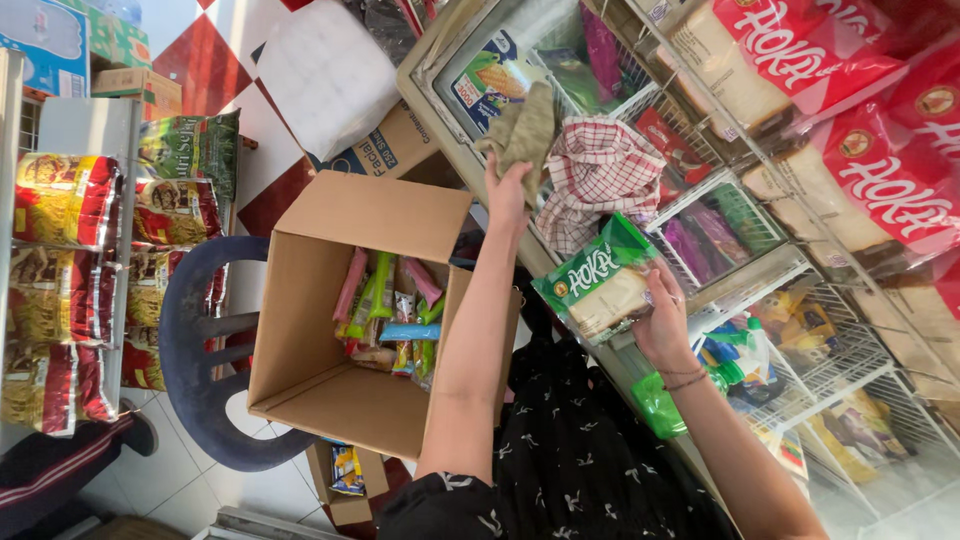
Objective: The person scans the barcodes of several packages of bread using a handheld scanner, wipes some of the packages with a cloth, places them into a cardboard box, and restocks other bread packages onto a retail shelf.
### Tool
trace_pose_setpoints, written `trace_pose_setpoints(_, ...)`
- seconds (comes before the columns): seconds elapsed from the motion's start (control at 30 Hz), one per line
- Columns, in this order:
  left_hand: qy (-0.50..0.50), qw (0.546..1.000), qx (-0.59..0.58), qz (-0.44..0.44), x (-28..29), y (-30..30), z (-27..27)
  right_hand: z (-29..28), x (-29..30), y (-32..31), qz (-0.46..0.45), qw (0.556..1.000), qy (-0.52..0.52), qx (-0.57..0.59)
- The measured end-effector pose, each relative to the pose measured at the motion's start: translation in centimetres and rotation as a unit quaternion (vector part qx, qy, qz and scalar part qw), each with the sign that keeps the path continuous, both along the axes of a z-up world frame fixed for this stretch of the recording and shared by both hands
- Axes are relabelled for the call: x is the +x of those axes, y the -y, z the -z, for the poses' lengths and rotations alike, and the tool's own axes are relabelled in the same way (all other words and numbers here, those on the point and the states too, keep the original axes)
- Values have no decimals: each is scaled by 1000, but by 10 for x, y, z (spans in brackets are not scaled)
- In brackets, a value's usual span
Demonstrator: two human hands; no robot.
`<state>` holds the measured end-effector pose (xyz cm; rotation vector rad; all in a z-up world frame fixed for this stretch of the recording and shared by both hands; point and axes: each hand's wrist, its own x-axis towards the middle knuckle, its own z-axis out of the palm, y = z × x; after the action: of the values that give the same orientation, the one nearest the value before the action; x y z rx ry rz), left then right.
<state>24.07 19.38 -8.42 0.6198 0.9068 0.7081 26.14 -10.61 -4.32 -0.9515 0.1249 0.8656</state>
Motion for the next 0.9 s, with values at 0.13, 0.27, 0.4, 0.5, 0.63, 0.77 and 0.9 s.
trace_pose_setpoints(0.13,82,987,139,13,-42,7,-47,2,3,1,28,1000,-1,-11)
trace_pose_setpoints(0.27,-139,813,547,140,-113,76,-108,0,3,13,23,999,29,18)
trace_pose_setpoints(0.4,-157,664,677,276,-153,145,-187,-14,-18,21,-33,996,30,79)
trace_pose_setpoints(0.5,-218,623,705,259,-146,170,-205,-34,-39,21,-94,991,46,81)
trace_pose_setpoints(0.63,-240,583,749,203,-152,177,-192,-71,-46,25,-137,984,33,105)
trace_pose_setpoints(0.77,-202,585,766,175,-162,185,-185,-110,-48,19,-158,987,1,24)
trace_pose_setpoints(0.9,-286,547,775,139,-176,194,-204,-114,-53,21,-173,984,23,33)
